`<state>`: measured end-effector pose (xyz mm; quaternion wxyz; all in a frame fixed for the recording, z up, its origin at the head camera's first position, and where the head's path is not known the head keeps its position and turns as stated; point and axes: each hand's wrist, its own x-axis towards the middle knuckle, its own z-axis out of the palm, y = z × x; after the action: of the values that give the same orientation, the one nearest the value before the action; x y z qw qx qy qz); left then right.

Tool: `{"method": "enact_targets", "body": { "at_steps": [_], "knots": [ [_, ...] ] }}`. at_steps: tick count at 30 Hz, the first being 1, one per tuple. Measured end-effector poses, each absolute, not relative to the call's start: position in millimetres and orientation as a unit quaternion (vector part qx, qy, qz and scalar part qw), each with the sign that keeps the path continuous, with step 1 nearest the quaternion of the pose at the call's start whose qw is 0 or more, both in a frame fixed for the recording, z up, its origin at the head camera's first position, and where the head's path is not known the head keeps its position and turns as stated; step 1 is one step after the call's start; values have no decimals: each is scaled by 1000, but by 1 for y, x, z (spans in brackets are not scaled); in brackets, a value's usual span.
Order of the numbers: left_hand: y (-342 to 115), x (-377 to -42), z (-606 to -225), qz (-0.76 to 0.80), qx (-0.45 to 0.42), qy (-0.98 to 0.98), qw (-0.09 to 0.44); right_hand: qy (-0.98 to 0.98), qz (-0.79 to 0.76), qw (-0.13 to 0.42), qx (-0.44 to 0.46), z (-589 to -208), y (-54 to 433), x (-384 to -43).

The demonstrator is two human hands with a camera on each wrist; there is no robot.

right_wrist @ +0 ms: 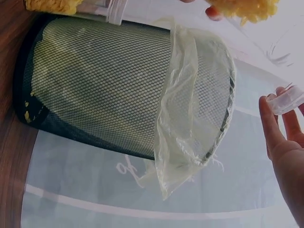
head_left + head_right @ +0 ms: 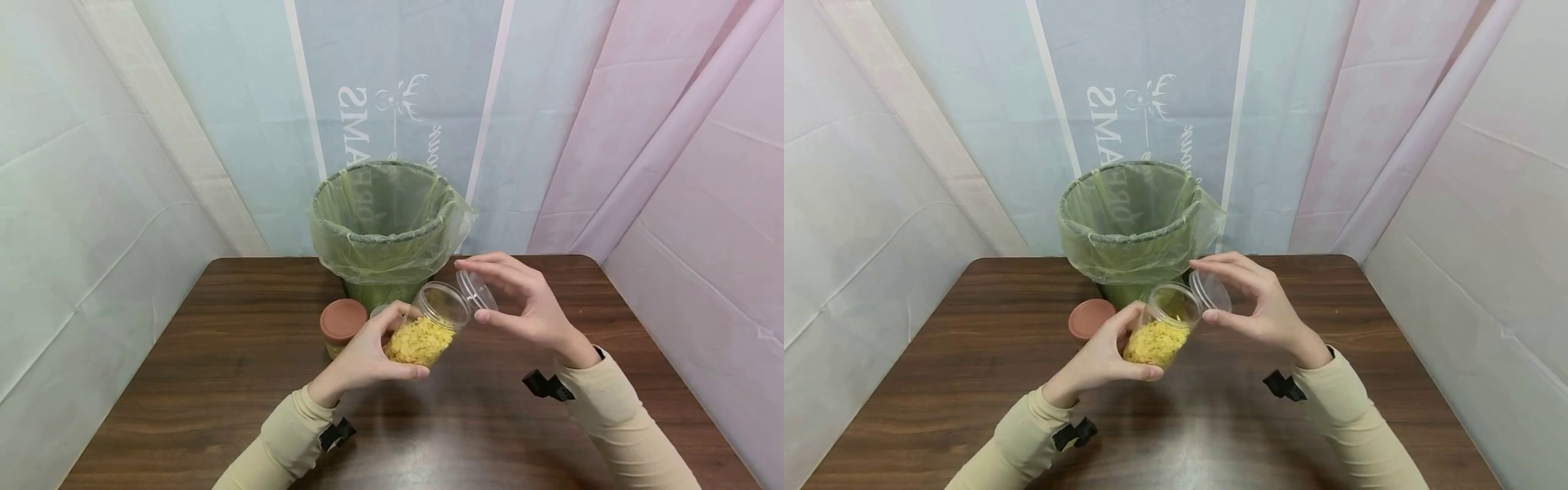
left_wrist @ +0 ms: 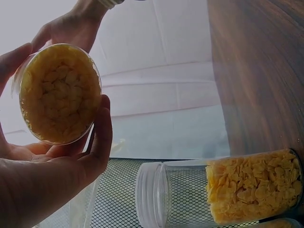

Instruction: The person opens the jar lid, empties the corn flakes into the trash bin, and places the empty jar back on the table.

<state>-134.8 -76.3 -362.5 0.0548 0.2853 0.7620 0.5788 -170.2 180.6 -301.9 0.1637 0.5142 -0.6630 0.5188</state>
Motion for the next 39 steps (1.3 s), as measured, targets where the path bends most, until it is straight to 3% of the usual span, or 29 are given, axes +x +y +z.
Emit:
{"method": "enact_targets", "body": {
  "at_steps": [8, 28, 39],
  "knots": [
    [-80, -135, -360, 594, 277, 754, 30, -688, 514, 179, 480, -298, 181, -168],
    [-108, -131, -355, 648, 241, 721, -33, -782, 447, 205, 383, -329, 200, -194],
    [-127, -129, -348, 674, 236, 699, -37, -821, 406, 228, 332, -350, 214, -209]
  ]
}}
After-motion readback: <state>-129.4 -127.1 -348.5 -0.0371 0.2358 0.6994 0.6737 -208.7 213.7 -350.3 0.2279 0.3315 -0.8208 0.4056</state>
